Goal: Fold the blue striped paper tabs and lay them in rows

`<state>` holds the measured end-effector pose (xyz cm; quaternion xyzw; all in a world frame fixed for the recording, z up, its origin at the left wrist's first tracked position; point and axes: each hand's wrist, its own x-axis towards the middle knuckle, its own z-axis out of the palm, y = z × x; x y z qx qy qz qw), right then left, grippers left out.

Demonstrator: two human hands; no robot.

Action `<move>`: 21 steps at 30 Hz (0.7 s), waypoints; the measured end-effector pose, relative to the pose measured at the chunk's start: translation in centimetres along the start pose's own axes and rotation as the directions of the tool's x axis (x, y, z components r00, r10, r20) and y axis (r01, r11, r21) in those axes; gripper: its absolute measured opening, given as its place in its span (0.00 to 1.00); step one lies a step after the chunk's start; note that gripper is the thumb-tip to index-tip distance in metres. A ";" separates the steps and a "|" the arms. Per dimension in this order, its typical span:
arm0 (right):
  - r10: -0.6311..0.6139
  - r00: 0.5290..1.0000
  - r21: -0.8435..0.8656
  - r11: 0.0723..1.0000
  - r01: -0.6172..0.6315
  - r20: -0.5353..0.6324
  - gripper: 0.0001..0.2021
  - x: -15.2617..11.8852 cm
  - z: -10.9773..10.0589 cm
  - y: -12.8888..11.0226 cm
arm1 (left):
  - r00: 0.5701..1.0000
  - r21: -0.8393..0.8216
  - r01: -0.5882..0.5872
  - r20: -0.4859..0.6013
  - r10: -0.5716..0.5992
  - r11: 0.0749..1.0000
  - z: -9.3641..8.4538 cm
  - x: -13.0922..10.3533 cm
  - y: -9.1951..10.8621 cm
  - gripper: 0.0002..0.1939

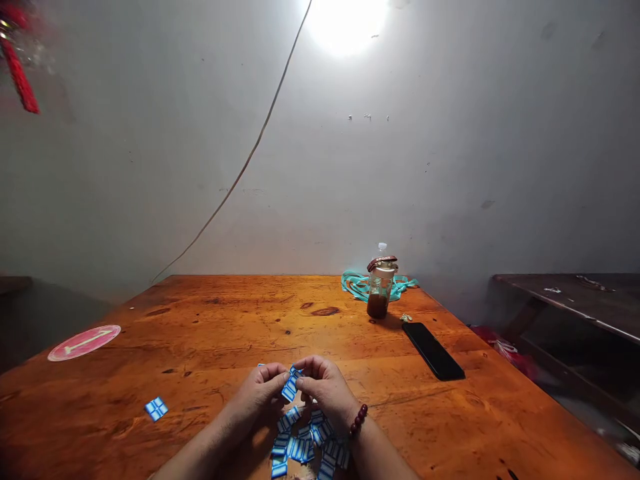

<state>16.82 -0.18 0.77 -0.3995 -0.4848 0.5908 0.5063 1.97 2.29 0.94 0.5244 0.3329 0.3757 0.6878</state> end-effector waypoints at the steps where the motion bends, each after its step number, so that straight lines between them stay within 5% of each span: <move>1: -0.012 1.000 -0.007 1.000 0.012 -0.016 0.14 0.1 0.0 0.1 | 0.999 0.035 -0.025 -0.026 0.026 0.999 0.0 0.1 -0.1 0.14; 7: -0.037 0.995 -0.031 0.999 0.034 -0.090 0.12 0.3 0.1 0.5 | 0.986 0.172 -0.134 -0.079 0.149 0.976 0.2 -0.1 0.2 0.14; 21: -0.120 0.986 -0.110 0.988 0.107 -0.117 0.11 0.4 0.1 0.6 | 0.996 0.159 -0.085 0.025 0.082 0.984 0.1 -0.2 -0.3 0.17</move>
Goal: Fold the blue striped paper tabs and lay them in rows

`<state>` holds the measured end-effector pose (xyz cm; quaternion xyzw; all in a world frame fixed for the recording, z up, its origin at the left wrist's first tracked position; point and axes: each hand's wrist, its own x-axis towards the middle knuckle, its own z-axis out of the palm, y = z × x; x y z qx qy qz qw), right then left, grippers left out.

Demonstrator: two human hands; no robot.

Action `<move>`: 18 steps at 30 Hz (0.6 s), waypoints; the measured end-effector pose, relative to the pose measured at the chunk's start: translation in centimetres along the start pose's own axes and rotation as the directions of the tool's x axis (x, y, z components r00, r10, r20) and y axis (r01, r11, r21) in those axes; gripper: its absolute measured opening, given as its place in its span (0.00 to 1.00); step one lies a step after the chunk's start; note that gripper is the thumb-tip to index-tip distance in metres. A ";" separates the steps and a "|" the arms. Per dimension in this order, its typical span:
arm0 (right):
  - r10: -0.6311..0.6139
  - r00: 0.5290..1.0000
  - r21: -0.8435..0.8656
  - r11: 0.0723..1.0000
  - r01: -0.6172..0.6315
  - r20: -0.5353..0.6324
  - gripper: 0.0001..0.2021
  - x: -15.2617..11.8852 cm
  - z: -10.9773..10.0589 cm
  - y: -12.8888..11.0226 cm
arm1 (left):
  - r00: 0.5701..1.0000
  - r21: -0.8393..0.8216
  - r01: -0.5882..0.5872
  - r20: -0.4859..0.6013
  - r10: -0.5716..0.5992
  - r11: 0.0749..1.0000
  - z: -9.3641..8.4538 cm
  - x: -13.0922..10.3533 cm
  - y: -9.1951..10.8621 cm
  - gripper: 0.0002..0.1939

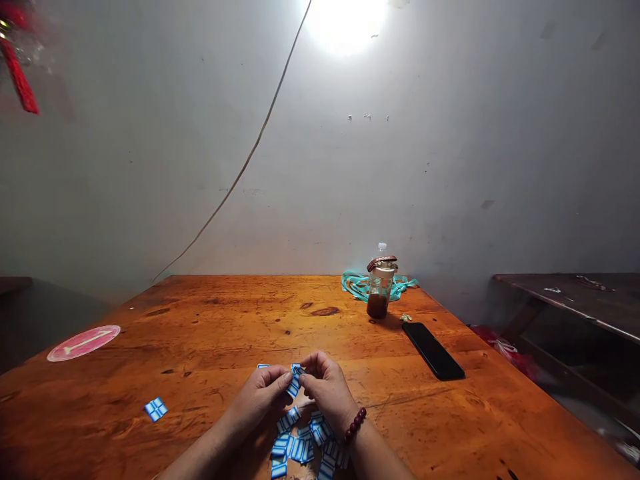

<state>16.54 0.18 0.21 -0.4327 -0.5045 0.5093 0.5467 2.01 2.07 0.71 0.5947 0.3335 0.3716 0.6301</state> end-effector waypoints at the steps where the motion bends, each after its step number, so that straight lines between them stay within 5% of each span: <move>1: -0.020 1.000 -0.014 1.000 0.020 0.003 0.11 0.0 0.0 -0.1 | 1.000 0.008 -0.004 0.000 0.004 1.000 0.0 0.0 0.0 0.17; 10: 0.096 0.995 -0.128 0.987 -0.095 0.004 0.10 -0.6 0.3 -0.4 | 0.998 0.188 -0.058 -0.005 0.060 0.981 0.0 -0.3 0.5 0.15; 14: 0.050 0.999 -0.176 0.983 -0.051 -0.011 0.06 -0.6 0.3 -0.4 | 0.977 0.369 -0.193 -0.014 0.213 0.909 0.3 -0.5 1.0 0.10; 18: -0.004 1.000 -0.265 0.964 0.012 0.029 0.06 -0.6 -0.1 -0.4 | 0.975 0.448 -0.190 -0.015 0.219 0.874 -0.1 -0.4 1.3 0.10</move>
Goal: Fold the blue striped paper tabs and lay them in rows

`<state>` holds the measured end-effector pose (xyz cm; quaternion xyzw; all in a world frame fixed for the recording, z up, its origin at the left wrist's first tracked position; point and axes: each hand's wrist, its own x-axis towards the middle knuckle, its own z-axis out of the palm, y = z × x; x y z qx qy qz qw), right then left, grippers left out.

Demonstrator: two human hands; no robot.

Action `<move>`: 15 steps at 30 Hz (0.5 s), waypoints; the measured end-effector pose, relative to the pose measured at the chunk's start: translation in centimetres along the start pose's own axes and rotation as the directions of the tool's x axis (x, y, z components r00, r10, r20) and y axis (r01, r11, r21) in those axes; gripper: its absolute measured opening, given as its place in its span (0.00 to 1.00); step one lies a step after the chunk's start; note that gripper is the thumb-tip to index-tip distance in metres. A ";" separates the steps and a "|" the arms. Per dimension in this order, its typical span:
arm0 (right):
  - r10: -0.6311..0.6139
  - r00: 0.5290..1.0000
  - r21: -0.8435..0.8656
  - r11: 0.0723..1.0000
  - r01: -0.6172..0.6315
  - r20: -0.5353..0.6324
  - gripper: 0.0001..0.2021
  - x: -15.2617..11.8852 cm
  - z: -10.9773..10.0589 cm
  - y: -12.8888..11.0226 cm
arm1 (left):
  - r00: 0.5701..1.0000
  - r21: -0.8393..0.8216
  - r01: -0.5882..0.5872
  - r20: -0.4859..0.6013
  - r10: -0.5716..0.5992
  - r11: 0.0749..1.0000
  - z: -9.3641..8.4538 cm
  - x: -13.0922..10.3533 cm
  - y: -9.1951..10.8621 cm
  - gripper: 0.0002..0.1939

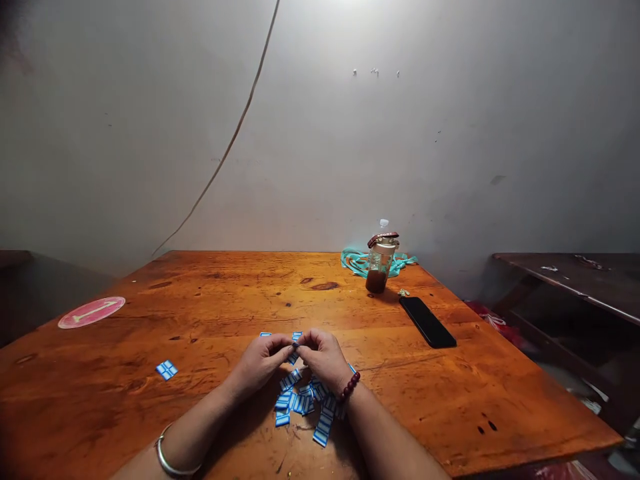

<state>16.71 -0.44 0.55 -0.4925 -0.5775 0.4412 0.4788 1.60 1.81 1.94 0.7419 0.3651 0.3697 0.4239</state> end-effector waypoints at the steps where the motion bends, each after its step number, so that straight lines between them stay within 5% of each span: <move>1: -0.026 1.000 -0.045 0.999 0.026 0.000 0.06 0.0 -0.2 0.0 | 1.000 -0.008 0.014 -0.018 -0.014 1.000 -0.2 0.1 -0.1 0.10; 4: -0.134 0.989 -0.293 0.945 0.146 0.059 0.07 -0.4 -0.5 -0.2 | 0.990 -0.102 0.047 -0.126 -0.060 0.994 -1.2 0.5 -0.5 0.10; 8: -0.163 0.941 -0.560 0.769 0.309 0.295 0.10 -1.2 -0.1 -0.5 | 0.972 -0.215 0.074 -0.202 -0.119 0.974 -2.0 0.8 -1.0 0.11; 11: -0.142 0.918 -0.619 0.699 0.359 0.371 0.10 -1.6 0.4 -0.5 | 0.974 -0.249 0.077 -0.187 -0.126 0.965 -1.9 0.8 -1.2 0.10; 15: -0.108 0.933 -0.581 0.756 0.300 0.342 0.06 -1.5 0.3 -0.1 | 0.979 -0.281 0.083 -0.158 -0.132 0.956 -1.4 0.7 -1.1 0.10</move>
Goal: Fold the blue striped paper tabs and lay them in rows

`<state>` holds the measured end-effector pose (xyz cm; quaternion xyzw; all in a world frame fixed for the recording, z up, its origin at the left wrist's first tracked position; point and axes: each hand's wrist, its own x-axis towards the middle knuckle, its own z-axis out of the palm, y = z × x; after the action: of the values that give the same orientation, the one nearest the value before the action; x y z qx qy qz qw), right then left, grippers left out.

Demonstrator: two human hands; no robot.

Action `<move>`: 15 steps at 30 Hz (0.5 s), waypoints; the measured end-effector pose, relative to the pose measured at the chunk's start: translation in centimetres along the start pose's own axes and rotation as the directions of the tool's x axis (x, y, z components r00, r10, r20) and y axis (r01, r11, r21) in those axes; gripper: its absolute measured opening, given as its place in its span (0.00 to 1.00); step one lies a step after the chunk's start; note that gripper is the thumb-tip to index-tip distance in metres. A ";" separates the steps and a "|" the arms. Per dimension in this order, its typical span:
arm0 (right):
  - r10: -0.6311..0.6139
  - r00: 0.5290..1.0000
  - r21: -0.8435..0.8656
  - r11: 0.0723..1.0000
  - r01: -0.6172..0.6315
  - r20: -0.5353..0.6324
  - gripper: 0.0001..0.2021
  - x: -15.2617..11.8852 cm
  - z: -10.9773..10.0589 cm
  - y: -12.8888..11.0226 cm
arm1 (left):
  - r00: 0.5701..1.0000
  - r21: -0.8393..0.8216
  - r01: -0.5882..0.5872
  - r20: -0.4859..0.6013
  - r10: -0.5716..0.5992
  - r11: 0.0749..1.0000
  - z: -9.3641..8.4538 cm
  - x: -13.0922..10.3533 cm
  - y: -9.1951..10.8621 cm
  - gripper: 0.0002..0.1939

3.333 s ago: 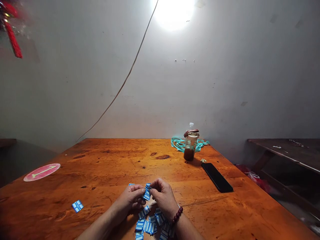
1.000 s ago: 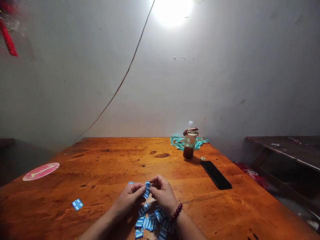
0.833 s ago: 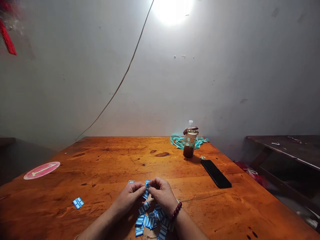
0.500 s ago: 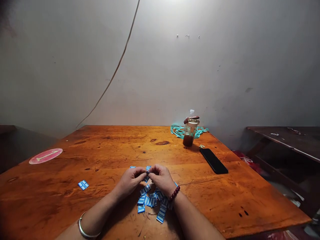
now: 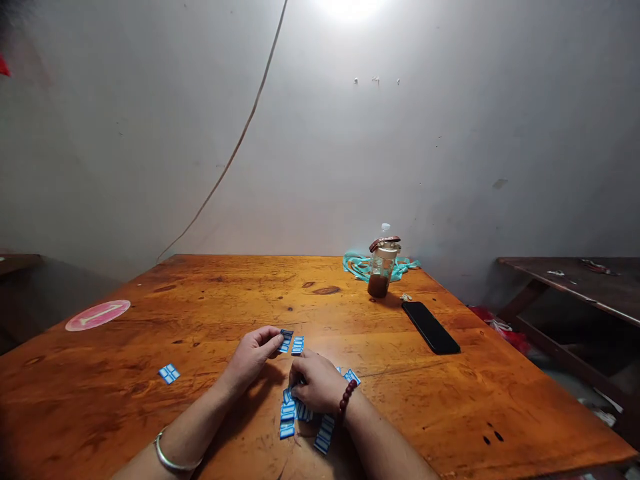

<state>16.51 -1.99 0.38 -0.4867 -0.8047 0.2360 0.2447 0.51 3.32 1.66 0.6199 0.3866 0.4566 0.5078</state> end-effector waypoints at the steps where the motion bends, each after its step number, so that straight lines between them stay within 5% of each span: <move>1: 0.013 1.000 0.047 0.999 -0.012 -0.015 0.05 0.0 0.0 0.2 | 1.000 -0.016 0.012 0.001 -0.012 1.000 0.1 0.0 0.0 0.11; 5: 0.150 0.984 0.391 0.915 -0.099 -0.100 0.03 0.5 -0.3 0.1 | 0.997 -0.122 0.079 -0.009 -0.081 0.989 0.3 0.0 0.0 0.11; 10: 0.362 0.914 0.779 0.621 -0.091 -0.181 0.11 1.5 0.0 -1.1 | 0.987 -0.208 0.143 -0.037 -0.154 0.968 0.8 -0.1 0.0 0.12; 15: 0.399 0.858 0.717 0.695 -0.053 -0.324 0.14 2.1 1.3 -1.1 | 0.979 -0.300 0.188 -0.020 -0.203 0.935 1.5 -0.5 -0.2 0.12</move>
<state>14.09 -0.79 0.41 -0.5002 -0.5102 0.4243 0.5562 1.82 2.48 1.32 0.4835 0.3862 0.4720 0.6280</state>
